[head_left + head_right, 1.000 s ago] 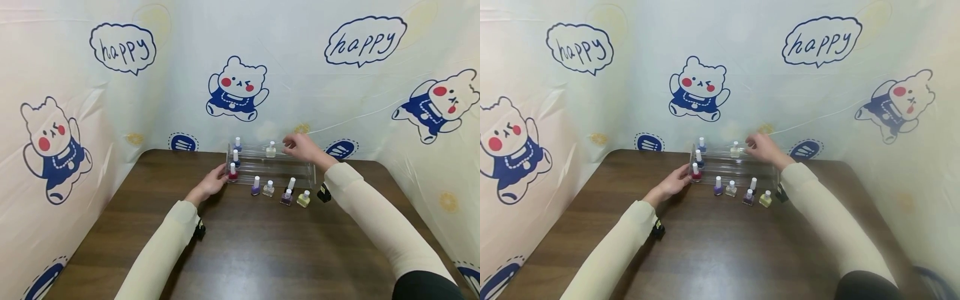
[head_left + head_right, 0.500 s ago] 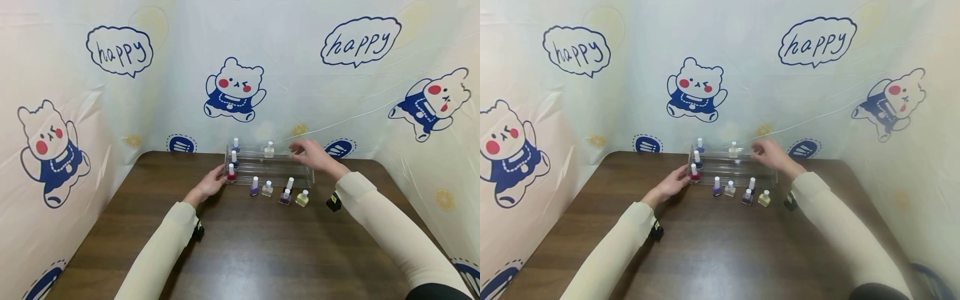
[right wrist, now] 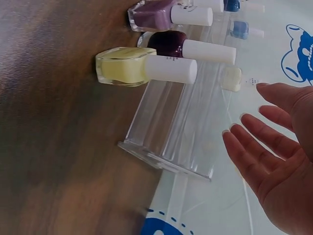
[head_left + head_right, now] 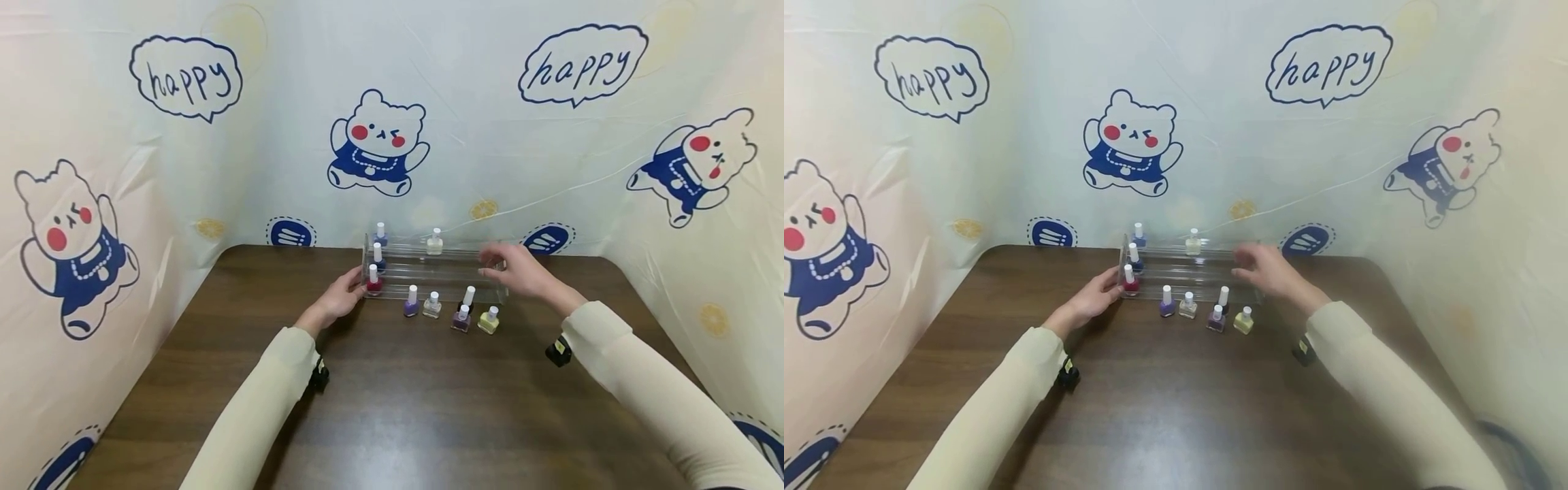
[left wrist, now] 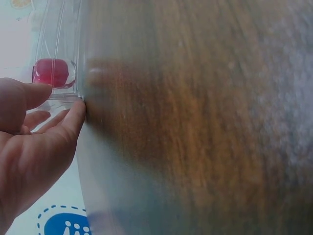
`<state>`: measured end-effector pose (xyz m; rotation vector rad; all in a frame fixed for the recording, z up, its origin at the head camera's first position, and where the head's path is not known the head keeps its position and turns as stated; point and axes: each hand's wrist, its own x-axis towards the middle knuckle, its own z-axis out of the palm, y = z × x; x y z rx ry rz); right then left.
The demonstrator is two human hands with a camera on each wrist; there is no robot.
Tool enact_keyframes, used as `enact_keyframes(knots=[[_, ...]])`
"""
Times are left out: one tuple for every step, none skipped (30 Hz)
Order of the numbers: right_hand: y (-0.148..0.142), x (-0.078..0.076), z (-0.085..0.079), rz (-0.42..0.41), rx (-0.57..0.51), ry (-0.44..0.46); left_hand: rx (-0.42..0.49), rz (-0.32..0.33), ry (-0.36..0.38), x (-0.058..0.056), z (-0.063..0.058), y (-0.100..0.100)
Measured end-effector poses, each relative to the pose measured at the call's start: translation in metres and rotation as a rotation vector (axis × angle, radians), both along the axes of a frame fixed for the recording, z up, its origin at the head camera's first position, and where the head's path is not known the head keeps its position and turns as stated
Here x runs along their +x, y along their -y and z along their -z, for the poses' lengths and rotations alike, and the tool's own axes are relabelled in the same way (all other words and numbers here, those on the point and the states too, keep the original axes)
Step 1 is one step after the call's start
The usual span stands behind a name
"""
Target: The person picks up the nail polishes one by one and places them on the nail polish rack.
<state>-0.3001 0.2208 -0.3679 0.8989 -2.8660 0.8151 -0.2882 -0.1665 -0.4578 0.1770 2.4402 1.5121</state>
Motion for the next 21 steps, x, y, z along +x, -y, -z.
enact_keyframes(knots=[[-0.001,0.002,0.001,0.000,0.003,-0.004,-0.002,-0.002,0.001,0.000,-0.001,0.000],[-0.002,0.003,0.002,0.001,0.005,-0.007,-0.005,-0.004,0.003,-0.001,-0.001,0.000],[-0.003,0.004,0.002,0.001,0.005,-0.011,-0.008,-0.007,0.004,-0.001,-0.002,0.000],[-0.004,0.005,0.003,0.001,0.006,-0.016,-0.012,-0.007,0.003,-0.001,-0.002,0.000],[-0.005,0.006,0.003,0.001,0.004,-0.017,-0.015,-0.009,0.005,-0.001,-0.003,0.000],[-0.006,0.007,0.003,0.000,0.002,-0.017,-0.016,-0.009,0.007,-0.001,-0.003,0.000],[-0.007,0.008,0.004,0.000,0.002,-0.016,-0.014,-0.010,0.009,-0.001,-0.004,-0.001],[-0.008,0.009,0.004,-0.001,0.001,-0.008,-0.011,-0.009,0.011,-0.001,-0.004,-0.001],[-0.009,0.010,0.004,-0.003,0.001,-0.005,-0.008,-0.008,0.010,-0.001,-0.004,-0.001],[-0.010,0.011,0.005,-0.005,0.001,-0.006,-0.003,-0.008,0.011,-0.001,-0.004,-0.001],[-0.011,0.012,0.007,-0.007,-0.001,-0.005,0.001,-0.010,0.014,0.000,-0.003,-0.001],[-0.012,0.014,0.008,-0.005,-0.002,-0.001,0.005,-0.009,0.015,0.000,-0.003,-0.001],[-0.013,0.016,0.010,-0.004,-0.001,0.002,0.007,-0.008,0.013,0.000,-0.002,-0.001],[-0.014,0.017,0.012,-0.003,-0.005,0.008,0.004,-0.006,0.010,0.000,-0.002,-0.001],[-0.015,0.019,0.015,-0.003,-0.008,0.009,0.002,-0.005,0.007,0.000,-0.002,-0.001],[-0.016,0.021,0.017,-0.002,-0.012,0.014,-0.001,-0.003,0.007,0.000,-0.001,-0.001],[-0.017,0.022,0.019,-0.001,-0.014,0.026,-0.003,-0.001,0.006,0.000,-0.001,-0.001],[-0.017,0.024,0.021,0.002,-0.016,0.039,-0.006,0.001,0.005,0.000,-0.001,-0.001],[-0.018,0.026,0.022,0.002,-0.019,0.046,-0.009,0.001,0.005,0.000,-0.002,-0.001],[-0.018,0.027,0.024,0.002,-0.021,0.052,-0.010,0.001,0.006,0.000,-0.002,-0.001],[-0.018,0.028,0.025,0.001,-0.023,0.058,-0.011,0.000,0.008,0.000,-0.002,-0.001]])
